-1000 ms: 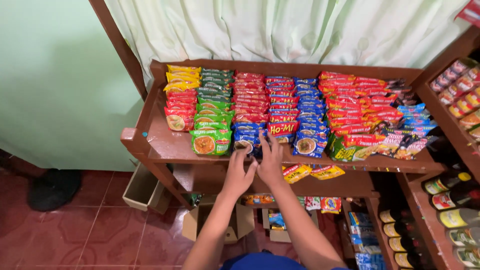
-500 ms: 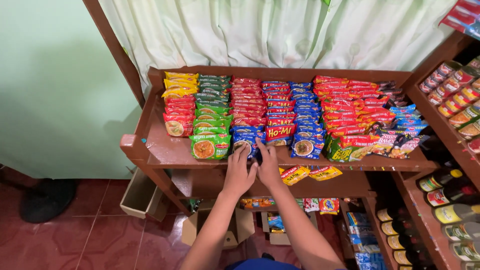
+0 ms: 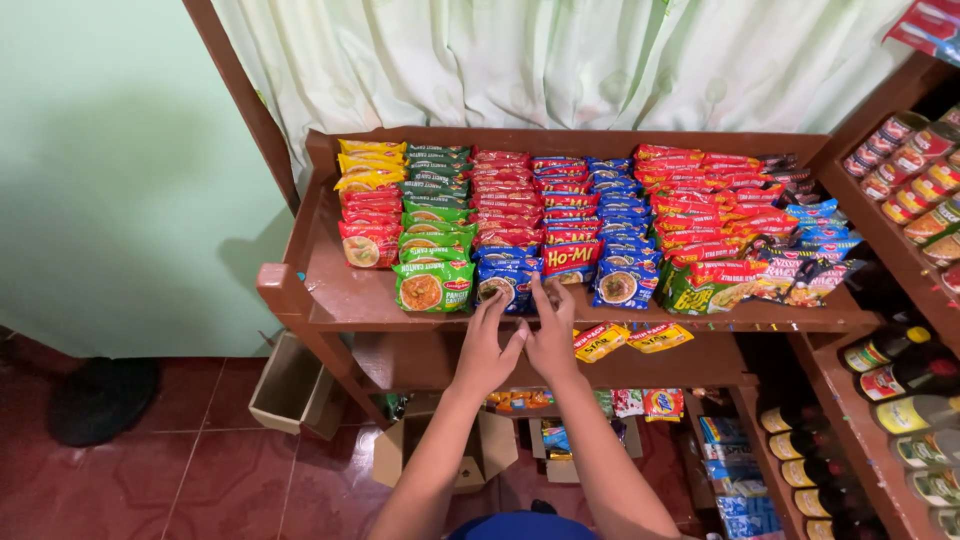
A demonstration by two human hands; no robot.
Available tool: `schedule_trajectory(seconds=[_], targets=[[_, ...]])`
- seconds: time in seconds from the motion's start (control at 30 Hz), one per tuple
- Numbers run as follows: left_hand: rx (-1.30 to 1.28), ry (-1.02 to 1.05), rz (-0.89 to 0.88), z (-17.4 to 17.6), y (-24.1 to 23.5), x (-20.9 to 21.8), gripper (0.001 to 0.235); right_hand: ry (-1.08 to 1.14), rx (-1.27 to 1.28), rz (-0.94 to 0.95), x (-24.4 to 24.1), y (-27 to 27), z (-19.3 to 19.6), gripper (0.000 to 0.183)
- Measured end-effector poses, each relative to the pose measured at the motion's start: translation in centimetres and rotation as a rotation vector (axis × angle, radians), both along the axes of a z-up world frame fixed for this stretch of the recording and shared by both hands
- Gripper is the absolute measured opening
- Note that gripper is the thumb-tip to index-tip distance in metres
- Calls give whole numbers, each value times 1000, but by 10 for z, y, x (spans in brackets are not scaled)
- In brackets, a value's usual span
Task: Organizing and stocking canned goods, noodles, and condiments on grocery store shelves.
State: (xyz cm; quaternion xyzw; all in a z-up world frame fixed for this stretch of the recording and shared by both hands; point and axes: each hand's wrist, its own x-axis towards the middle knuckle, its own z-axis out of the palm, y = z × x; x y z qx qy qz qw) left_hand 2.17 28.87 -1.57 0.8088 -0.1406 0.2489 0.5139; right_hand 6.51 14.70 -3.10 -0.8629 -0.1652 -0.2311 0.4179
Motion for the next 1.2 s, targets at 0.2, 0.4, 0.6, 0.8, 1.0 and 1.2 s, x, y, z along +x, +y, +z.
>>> schedule_trajectory(seconds=[0.2,0.4,0.6,0.8,1.0,1.2], targets=[[-183,103,-110,-8,-4,-13,62,-29,57,-94,-32,1,5,83],[-275,295,-197,-35,-20,-16,62,30,107,-267,-61,-16,-9,82],[-221,247,-317,-50,-59,-32,56,63,195,-360,-93,-50,-21,82],[-220,331,-450,-61,-105,-46,49,-62,171,-425,-117,-85,-26,79],[-176,365,-581,-67,-173,-78,48,-84,169,-582,-171,-148,-54,80],[-117,478,-751,-89,-234,-129,49,168,471,-749,-229,-206,-67,75]])
